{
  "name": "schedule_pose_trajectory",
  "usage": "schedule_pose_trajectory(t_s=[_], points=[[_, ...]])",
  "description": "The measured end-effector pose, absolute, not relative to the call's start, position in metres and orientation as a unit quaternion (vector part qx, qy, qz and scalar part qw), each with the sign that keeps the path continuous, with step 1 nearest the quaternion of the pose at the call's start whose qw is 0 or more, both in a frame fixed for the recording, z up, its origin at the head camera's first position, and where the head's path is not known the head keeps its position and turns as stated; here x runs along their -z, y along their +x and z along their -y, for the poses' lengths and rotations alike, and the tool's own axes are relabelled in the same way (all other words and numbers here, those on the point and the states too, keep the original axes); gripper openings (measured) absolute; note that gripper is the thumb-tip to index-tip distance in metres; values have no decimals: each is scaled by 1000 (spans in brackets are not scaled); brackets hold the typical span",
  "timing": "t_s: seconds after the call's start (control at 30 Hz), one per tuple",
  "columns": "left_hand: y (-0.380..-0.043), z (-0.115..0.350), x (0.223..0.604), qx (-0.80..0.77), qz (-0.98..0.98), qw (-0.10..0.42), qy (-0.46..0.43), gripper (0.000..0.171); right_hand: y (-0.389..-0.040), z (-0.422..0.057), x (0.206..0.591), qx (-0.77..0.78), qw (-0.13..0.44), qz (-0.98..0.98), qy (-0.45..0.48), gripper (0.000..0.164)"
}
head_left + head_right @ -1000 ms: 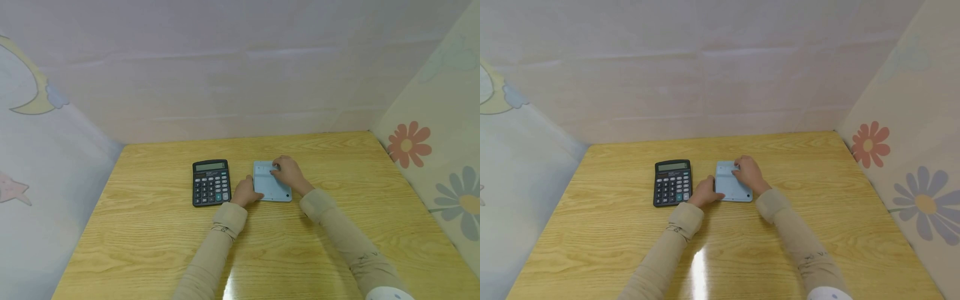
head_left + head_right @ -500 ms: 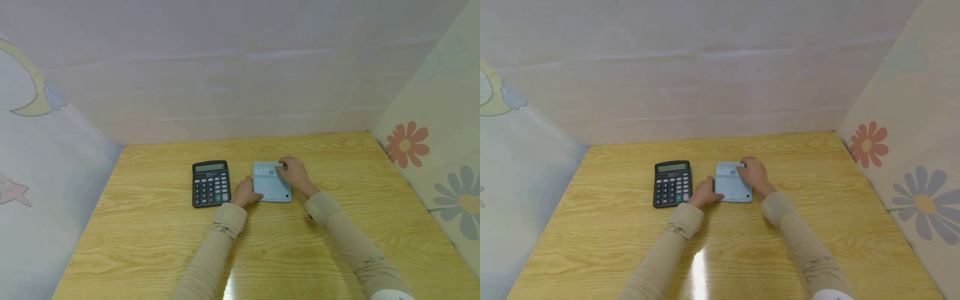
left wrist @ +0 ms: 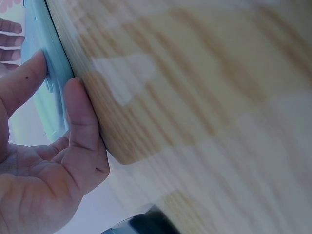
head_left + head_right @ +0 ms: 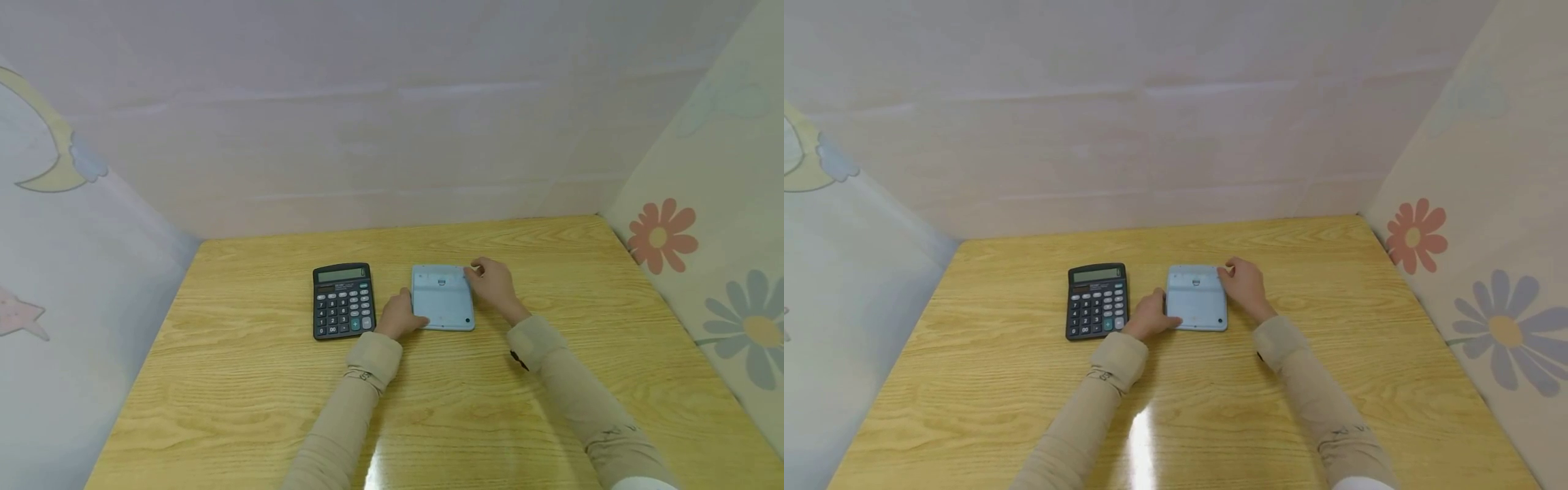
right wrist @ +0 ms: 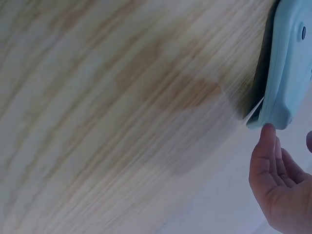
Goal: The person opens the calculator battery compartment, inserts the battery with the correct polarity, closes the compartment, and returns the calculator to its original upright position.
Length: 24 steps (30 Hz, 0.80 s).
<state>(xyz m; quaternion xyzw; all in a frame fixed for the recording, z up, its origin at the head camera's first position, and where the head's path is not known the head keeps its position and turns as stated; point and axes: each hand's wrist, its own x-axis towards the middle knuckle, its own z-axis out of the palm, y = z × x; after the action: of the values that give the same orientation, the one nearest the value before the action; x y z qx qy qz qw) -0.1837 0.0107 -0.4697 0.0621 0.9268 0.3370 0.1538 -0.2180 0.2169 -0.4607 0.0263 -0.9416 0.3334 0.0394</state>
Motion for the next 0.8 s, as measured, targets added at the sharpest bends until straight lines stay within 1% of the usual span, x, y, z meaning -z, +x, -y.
schedule_pose_trajectory(t_s=[0.1,0.27,0.43,0.57,0.8], points=[[-183,-10,469,-339,-926,154,63,61,-218,-219,461,-343,9,939,4,41],[-182,-10,468,-345,-924,152,66,59,-218,-220,461,-361,-57,930,-30,46],[-182,-10,468,-347,-923,155,63,59,-220,-221,464,-380,-100,918,-53,48],[-183,-11,468,-345,-924,158,60,60,-220,-221,465,-412,-117,901,-65,48],[-184,-11,469,-340,-925,160,63,60,-219,-219,466,-417,-115,899,-71,46]])
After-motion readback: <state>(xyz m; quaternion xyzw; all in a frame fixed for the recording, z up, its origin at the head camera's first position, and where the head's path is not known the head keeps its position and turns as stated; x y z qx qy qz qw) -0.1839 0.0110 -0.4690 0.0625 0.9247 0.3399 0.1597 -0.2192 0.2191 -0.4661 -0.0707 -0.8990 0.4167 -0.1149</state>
